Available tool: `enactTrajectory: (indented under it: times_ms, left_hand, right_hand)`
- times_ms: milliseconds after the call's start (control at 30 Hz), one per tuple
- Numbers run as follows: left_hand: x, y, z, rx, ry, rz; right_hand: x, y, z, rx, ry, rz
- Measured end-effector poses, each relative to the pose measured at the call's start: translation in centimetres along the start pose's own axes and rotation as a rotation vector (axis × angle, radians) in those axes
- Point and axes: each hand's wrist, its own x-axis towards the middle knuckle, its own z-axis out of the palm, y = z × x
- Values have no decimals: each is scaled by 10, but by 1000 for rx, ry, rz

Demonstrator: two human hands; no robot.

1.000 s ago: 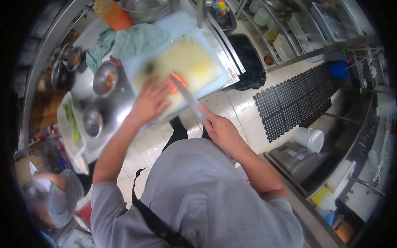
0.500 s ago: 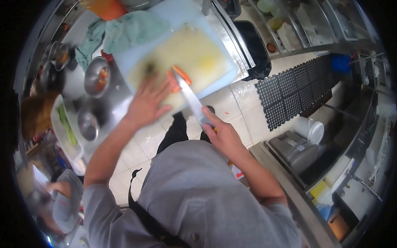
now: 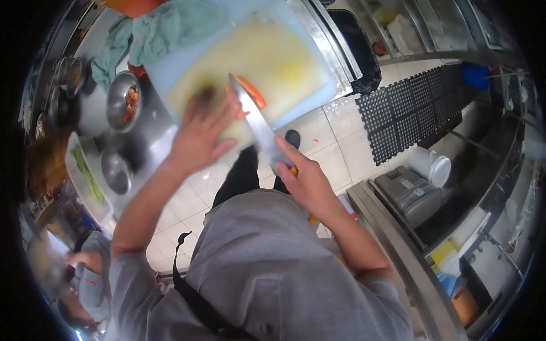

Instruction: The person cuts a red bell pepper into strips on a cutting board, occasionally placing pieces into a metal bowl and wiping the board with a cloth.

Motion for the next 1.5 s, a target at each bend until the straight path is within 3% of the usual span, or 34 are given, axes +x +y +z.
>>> enactTrajectory:
  times_ms: [67, 133, 233, 433, 633, 867, 967, 1133, 1500]
  left_hand:
    - [0, -1, 0, -12, 5, -1]
    - [1, 0, 0, -1, 2, -2]
    - [1, 0, -1, -1, 2, -6]
    - [-1, -1, 0, -15, 17, -10]
    - [-1, -2, 3, -23, 31, 0]
    - [-4, -4, 9, -55, 57, 16]
    - [-4, -3, 10, -53, 46, 1]
    - [-3, 1, 4, -15, 99, -9]
    - [-1, -8, -8, 27, 168, -18]
  right_hand:
    - [7, -11, -1, -14, -9, 11]
    - [11, -26, -3, 1, -102, 215]
    - [9, -24, -2, -9, -91, 237]
    - [11, -4, 8, 85, 4, -50]
    - [50, -29, 18, 63, -29, 25]
    - [28, -15, 17, 3, -27, 13]
    - [42, -15, 23, 30, 11, -104]
    - [47, -38, 25, 93, -67, 62]
    - [41, -65, 8, 248, -104, 4]
